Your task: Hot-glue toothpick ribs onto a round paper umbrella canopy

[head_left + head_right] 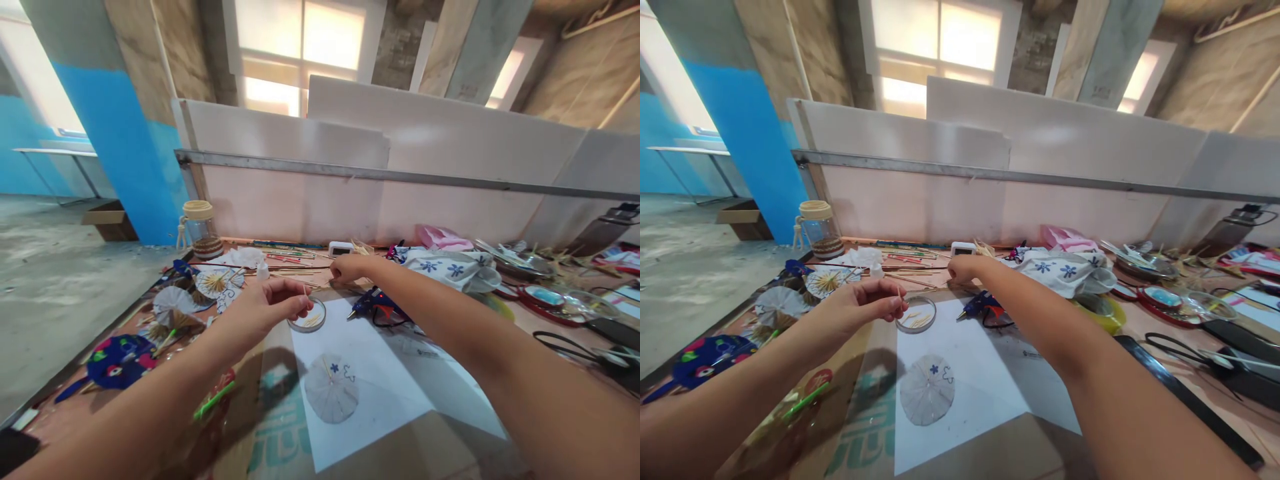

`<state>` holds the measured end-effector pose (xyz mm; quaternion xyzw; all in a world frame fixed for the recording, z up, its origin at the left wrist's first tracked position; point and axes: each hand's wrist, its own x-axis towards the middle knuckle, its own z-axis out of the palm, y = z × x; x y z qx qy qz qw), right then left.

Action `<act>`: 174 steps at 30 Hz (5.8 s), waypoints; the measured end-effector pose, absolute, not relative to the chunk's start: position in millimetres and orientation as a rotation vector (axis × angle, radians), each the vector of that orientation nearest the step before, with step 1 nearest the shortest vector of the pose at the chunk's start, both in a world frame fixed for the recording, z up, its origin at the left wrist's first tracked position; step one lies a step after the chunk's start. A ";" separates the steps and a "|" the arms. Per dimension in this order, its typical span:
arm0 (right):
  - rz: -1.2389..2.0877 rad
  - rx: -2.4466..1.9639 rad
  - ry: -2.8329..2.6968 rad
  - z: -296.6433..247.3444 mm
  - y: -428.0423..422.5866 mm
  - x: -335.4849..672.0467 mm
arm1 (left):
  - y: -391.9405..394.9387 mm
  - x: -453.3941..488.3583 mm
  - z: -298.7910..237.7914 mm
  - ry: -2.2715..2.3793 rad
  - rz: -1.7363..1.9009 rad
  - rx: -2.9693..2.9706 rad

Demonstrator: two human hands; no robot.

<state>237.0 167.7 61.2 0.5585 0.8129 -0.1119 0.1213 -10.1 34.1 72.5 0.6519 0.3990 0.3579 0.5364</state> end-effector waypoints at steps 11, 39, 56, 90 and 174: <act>-1.163 1.875 2.993 96.8 50.8 218.6 | 27.2 -7.5 75.6 1.008 0.948 1.669; -2.049 1.834 2.924 69.1 -24.4 209.9 | 7.8 -2.0 79.1 1.014 0.992 1.771; -1.896 1.860 3.052 86.9 -11.3 236.2 | 78.9 -19.2 58.7 1.692 0.120 2.519; -2.308 1.738 2.819 56.9 -12.9 207.5 | 17.7 4.1 75.0 0.961 0.861 1.632; -0.454 2.162 2.741 43.6 91.3 283.9 | 26.9 -24.6 92.6 1.295 0.837 2.692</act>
